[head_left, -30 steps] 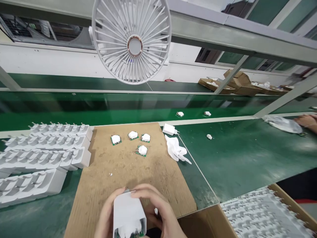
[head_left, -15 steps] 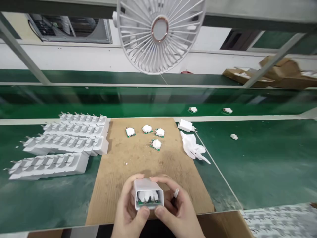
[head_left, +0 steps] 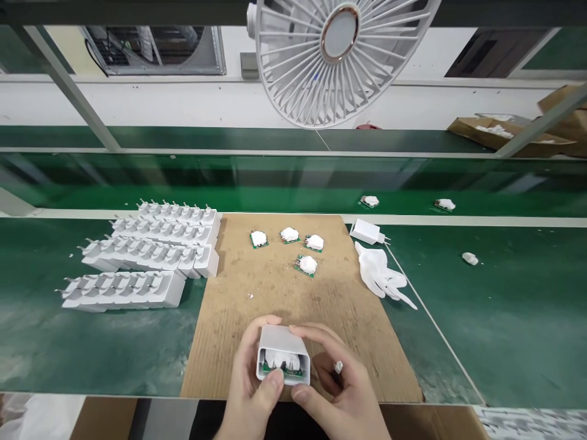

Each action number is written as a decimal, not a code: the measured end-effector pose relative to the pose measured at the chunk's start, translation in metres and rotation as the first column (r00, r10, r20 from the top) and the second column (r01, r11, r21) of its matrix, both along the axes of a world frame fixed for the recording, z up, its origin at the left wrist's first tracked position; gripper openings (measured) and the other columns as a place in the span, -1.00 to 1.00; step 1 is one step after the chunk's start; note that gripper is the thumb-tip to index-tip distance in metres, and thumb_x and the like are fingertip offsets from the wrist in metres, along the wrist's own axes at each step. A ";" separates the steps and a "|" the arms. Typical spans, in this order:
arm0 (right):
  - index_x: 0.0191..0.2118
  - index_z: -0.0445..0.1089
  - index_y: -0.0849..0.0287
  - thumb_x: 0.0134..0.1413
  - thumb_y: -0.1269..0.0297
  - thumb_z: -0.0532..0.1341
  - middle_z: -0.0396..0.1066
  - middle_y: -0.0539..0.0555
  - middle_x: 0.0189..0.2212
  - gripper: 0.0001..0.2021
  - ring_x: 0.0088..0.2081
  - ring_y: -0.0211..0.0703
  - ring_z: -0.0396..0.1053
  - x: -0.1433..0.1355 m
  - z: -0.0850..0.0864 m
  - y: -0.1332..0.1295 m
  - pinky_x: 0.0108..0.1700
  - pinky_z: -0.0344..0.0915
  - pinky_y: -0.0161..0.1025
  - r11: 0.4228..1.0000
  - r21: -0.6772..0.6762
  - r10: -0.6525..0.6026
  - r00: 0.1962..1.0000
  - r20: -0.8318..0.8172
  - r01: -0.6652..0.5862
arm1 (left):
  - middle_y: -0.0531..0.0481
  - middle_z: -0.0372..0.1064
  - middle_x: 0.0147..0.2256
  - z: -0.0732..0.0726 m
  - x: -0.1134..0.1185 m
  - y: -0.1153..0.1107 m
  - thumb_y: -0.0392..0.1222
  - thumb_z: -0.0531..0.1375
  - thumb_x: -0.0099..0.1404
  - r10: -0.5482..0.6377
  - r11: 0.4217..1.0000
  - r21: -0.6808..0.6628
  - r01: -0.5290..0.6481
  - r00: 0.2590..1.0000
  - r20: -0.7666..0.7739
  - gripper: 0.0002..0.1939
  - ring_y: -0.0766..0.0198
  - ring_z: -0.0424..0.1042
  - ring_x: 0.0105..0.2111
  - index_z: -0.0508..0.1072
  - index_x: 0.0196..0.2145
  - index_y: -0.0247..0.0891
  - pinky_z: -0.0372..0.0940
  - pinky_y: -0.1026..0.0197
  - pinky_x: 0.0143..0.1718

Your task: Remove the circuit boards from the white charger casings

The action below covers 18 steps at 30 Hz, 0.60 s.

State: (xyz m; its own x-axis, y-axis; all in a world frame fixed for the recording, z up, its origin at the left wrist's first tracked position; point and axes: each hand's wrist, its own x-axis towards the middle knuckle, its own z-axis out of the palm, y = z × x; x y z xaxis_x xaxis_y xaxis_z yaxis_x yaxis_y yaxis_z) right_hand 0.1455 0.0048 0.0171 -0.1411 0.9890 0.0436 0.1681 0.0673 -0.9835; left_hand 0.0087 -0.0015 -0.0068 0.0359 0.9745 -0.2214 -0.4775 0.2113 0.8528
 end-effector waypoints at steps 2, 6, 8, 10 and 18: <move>-0.03 0.40 0.02 -0.01 0.14 0.30 0.38 0.10 -0.16 -0.63 -0.35 -0.20 0.37 -0.001 0.001 0.000 -0.67 0.05 -0.44 1.000 0.028 -0.001 1.000 0.030 0.001 | -0.05 0.42 -0.36 -0.002 0.000 0.000 0.09 0.30 0.04 0.005 1.000 0.013 -0.005 1.000 0.005 -0.45 0.21 0.38 -0.44 0.38 -0.06 -0.22 0.29 0.25 -0.42; -0.02 0.39 0.03 0.00 0.16 0.30 0.40 0.10 -0.15 -0.63 -0.37 -0.22 0.38 -0.001 0.002 0.001 -0.69 0.04 -0.43 0.997 0.071 -0.003 0.997 0.077 -0.002 | -0.03 0.40 -0.37 -0.002 0.000 0.000 0.10 0.30 0.05 0.002 0.999 0.042 -0.002 1.000 0.011 -0.47 0.22 0.35 -0.43 0.37 -0.08 -0.21 0.26 0.26 -0.42; -0.02 0.39 0.03 -0.01 0.17 0.30 0.40 0.10 -0.15 -0.62 -0.39 -0.22 0.38 -0.001 0.002 0.001 -0.69 0.05 -0.42 0.995 0.096 -0.007 0.997 0.082 0.000 | -0.03 0.39 -0.37 -0.001 -0.001 0.000 0.09 0.30 0.05 -0.006 0.999 0.049 0.005 1.000 0.009 -0.48 0.22 0.35 -0.42 0.38 -0.08 -0.21 0.25 0.27 -0.41; -0.02 0.39 0.02 -0.01 0.19 0.31 0.40 0.10 -0.15 -0.63 -0.37 -0.21 0.39 0.000 0.002 0.001 -0.68 0.06 -0.42 0.994 0.106 -0.014 0.997 0.077 0.006 | -0.04 0.40 -0.35 0.002 -0.001 0.001 0.10 0.29 0.06 -0.027 0.999 0.040 0.026 0.999 0.017 -0.49 0.22 0.35 -0.42 0.37 -0.08 -0.19 0.25 0.26 -0.41; 0.03 0.37 0.03 0.07 0.09 0.25 0.34 0.16 -0.05 -0.60 -0.64 -0.43 0.13 0.008 -0.001 0.001 -0.70 0.07 -0.41 0.998 0.065 -0.011 0.999 0.050 0.008 | -0.07 0.43 -0.27 0.008 -0.002 -0.003 0.06 0.29 0.09 -0.066 0.998 0.007 0.066 0.998 -0.002 -0.44 0.16 0.41 -0.34 0.34 0.02 -0.16 0.32 0.18 -0.29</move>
